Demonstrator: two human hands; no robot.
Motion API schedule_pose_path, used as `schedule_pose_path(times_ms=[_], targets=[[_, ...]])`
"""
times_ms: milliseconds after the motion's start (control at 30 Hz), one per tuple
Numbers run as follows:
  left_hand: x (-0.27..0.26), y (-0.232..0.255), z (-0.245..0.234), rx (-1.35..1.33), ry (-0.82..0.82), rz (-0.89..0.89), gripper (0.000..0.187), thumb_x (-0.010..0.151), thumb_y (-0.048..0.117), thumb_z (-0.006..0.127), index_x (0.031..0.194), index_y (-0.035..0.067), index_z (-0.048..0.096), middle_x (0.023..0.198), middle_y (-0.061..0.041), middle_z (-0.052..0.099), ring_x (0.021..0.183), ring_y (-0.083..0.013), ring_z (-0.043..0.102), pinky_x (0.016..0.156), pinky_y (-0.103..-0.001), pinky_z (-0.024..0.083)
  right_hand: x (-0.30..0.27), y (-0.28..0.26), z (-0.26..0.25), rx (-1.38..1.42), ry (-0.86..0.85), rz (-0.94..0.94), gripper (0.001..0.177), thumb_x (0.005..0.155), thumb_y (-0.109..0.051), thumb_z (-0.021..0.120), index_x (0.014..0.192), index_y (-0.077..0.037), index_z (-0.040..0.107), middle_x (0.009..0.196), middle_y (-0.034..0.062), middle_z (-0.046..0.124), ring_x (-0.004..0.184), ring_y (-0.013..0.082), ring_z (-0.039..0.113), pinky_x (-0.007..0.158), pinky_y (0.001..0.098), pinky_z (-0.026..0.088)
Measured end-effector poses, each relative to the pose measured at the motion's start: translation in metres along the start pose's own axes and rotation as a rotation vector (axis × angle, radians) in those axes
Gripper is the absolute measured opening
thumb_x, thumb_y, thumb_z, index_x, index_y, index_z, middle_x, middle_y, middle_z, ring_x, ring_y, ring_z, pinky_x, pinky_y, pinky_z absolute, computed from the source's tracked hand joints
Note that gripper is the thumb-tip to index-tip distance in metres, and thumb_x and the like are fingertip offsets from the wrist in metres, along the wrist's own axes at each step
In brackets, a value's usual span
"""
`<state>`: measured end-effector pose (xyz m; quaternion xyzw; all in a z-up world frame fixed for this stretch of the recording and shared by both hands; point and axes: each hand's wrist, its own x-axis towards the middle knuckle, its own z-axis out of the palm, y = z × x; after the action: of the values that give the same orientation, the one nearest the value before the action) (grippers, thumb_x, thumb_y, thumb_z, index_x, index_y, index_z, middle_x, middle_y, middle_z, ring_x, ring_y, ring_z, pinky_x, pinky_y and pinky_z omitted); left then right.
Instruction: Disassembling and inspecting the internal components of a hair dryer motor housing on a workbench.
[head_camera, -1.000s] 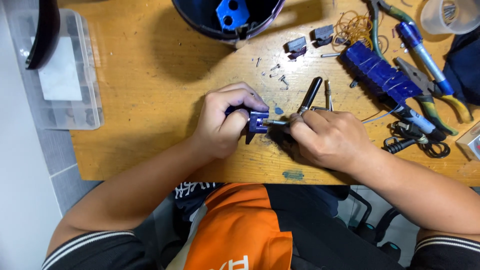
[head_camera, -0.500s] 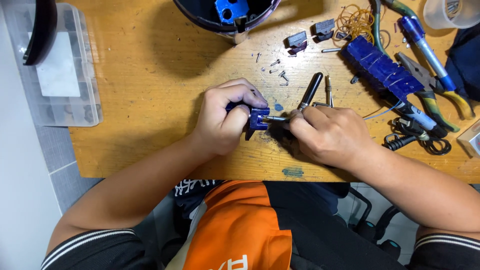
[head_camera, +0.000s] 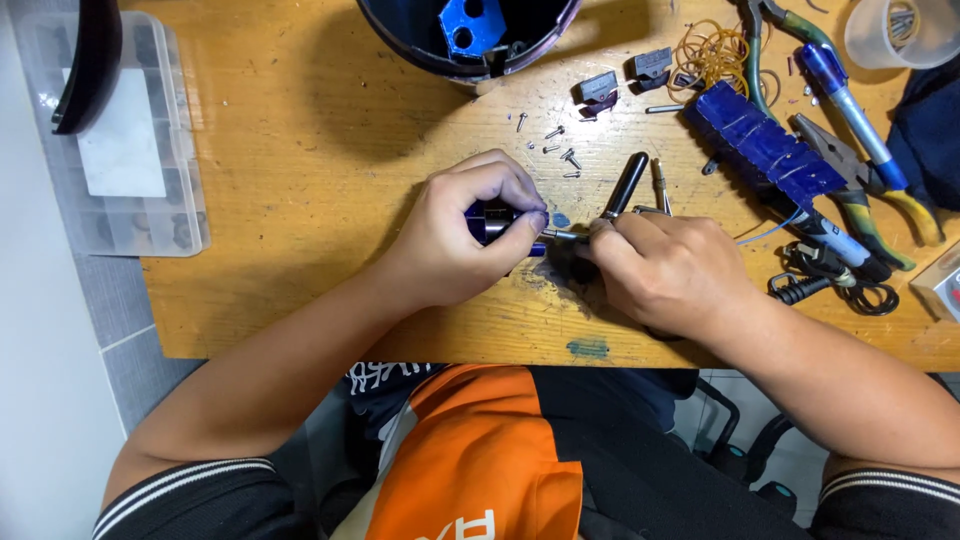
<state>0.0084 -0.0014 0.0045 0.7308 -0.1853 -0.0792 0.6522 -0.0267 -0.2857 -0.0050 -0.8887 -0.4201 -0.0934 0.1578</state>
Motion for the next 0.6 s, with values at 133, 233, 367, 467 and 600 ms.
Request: schedule_pose_path(times_ms=[133, 233, 367, 467, 600], targets=[[-0.0024, -0.0038, -0.001, -0.005, -0.012, 0.008, 0.004, 0.096, 0.004, 0.079, 0.098, 0.004, 0.076, 0.101, -0.014, 0.08, 0.095, -0.0349, 0.082, 0.088, -0.042, 0.062, -0.0038, 0.0016, 0.0046, -0.006, -0.003, -0.001, 0.017, 0.098, -0.012, 0.067, 0.112, -0.008, 0.075, 0.077, 0.0073, 0.064, 0.065, 0.0299, 0.075, 0.055, 0.0421, 0.063], [-0.0031, -0.0039, -0.0006, -0.004, -0.017, 0.012, 0.002, 0.097, 0.004, 0.079, 0.098, 0.004, 0.076, 0.102, -0.014, 0.08, 0.095, -0.0345, 0.082, 0.087, -0.042, 0.062, -0.0047, -0.0002, 0.0037, -0.006, -0.011, 0.004, 0.017, 0.098, -0.013, 0.067, 0.113, -0.009, 0.074, 0.078, 0.0072, 0.064, 0.065, 0.0296, 0.075, 0.054, 0.0424, 0.063], [-0.0018, -0.0038, -0.0014, 0.01, -0.042, 0.001, 0.003, 0.098, 0.006, 0.078, 0.099, 0.004, 0.077, 0.103, -0.014, 0.081, 0.095, -0.0349, 0.082, 0.087, -0.043, 0.062, 0.0001, -0.0007, 0.0, 0.029, -0.028, 0.006, 0.018, 0.096, -0.01, 0.067, 0.113, -0.007, 0.074, 0.077, 0.0085, 0.067, 0.064, 0.0303, 0.075, 0.053, 0.0425, 0.063], [-0.0037, -0.0061, -0.0009, 0.01, -0.04, 0.012, 0.004, 0.097, 0.007, 0.078, 0.099, 0.003, 0.077, 0.102, -0.014, 0.081, 0.096, -0.0358, 0.082, 0.088, -0.044, 0.062, -0.0054, -0.0003, 0.0016, 0.013, -0.039, 0.004, 0.017, 0.098, -0.012, 0.066, 0.112, -0.008, 0.074, 0.078, 0.0076, 0.066, 0.064, 0.0299, 0.075, 0.054, 0.0419, 0.063], [-0.0027, -0.0038, -0.0045, 0.016, -0.047, 0.024, 0.006, 0.096, 0.006, 0.081, 0.1, 0.003, 0.078, 0.102, -0.016, 0.081, 0.097, -0.0366, 0.083, 0.089, -0.043, 0.063, -0.0025, -0.0018, 0.0009, -0.026, -0.013, 0.017, 0.014, 0.101, -0.018, 0.064, 0.109, -0.012, 0.074, 0.079, 0.0043, 0.065, 0.065, 0.0278, 0.075, 0.055, 0.0405, 0.063]])
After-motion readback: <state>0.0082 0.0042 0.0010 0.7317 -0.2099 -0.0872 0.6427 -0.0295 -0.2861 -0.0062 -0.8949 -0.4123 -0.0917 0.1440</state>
